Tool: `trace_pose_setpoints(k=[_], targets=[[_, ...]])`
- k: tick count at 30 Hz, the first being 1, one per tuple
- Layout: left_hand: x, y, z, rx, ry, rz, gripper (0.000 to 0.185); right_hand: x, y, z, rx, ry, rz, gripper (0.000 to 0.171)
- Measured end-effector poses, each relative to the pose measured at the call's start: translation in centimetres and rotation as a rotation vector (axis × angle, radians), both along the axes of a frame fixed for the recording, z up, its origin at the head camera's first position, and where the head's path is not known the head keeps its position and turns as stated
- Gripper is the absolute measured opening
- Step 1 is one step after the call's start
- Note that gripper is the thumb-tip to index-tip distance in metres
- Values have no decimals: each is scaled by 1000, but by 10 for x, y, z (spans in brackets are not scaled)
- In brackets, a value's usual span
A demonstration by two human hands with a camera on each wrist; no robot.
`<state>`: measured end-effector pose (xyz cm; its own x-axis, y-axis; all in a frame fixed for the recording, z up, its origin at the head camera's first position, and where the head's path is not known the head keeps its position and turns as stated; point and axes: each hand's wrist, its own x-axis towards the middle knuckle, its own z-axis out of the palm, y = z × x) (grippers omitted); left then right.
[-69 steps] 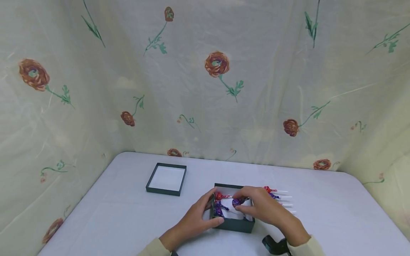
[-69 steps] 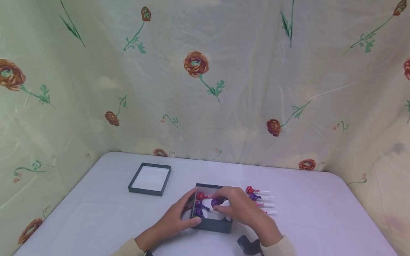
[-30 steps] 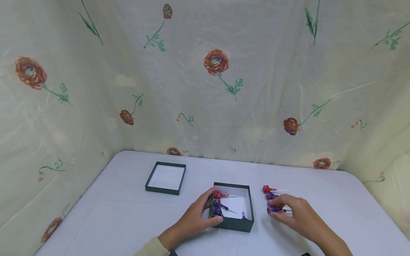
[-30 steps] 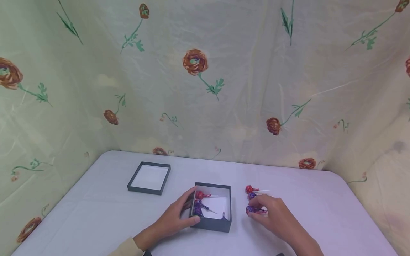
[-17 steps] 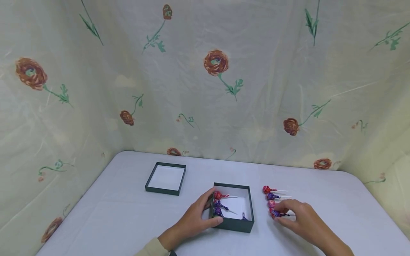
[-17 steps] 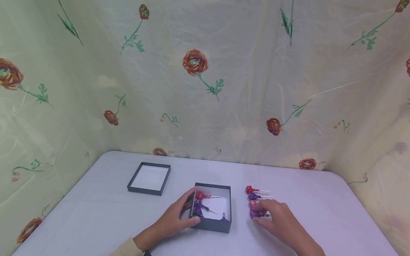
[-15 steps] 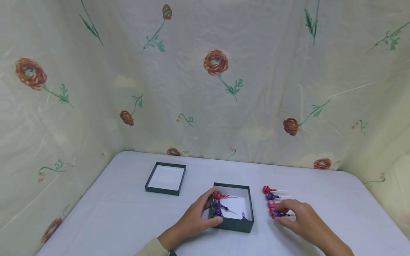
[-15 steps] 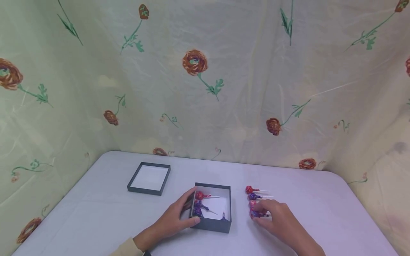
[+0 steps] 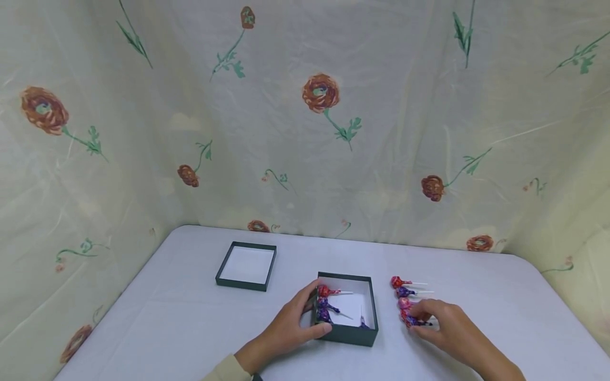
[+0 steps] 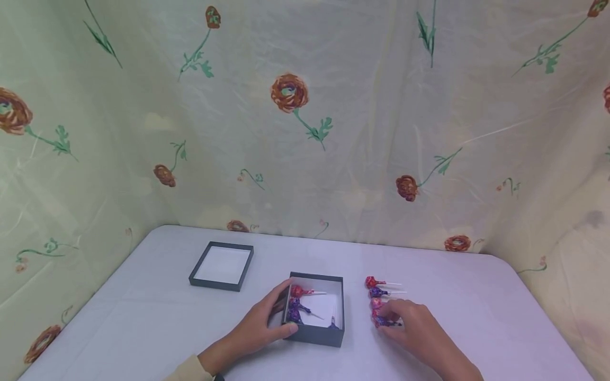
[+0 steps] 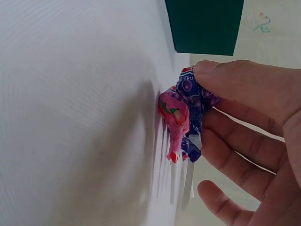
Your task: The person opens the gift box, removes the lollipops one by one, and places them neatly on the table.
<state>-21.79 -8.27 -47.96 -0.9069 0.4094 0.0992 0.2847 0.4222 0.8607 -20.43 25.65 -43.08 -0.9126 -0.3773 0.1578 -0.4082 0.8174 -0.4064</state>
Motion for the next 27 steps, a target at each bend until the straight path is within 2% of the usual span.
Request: trace_pose_setpoints(k=[8,18,27], targets=[[1,-2,0,-6,3,2,85,-3,-4,-4,5,-84,-69,20],[0,0,0,-2,-1,-4,85,-2,-4,-6,36,-62,-75,19],[0,0,1,-2,-8,-1,85,-3,-4,-8,40,-114,-109,21]])
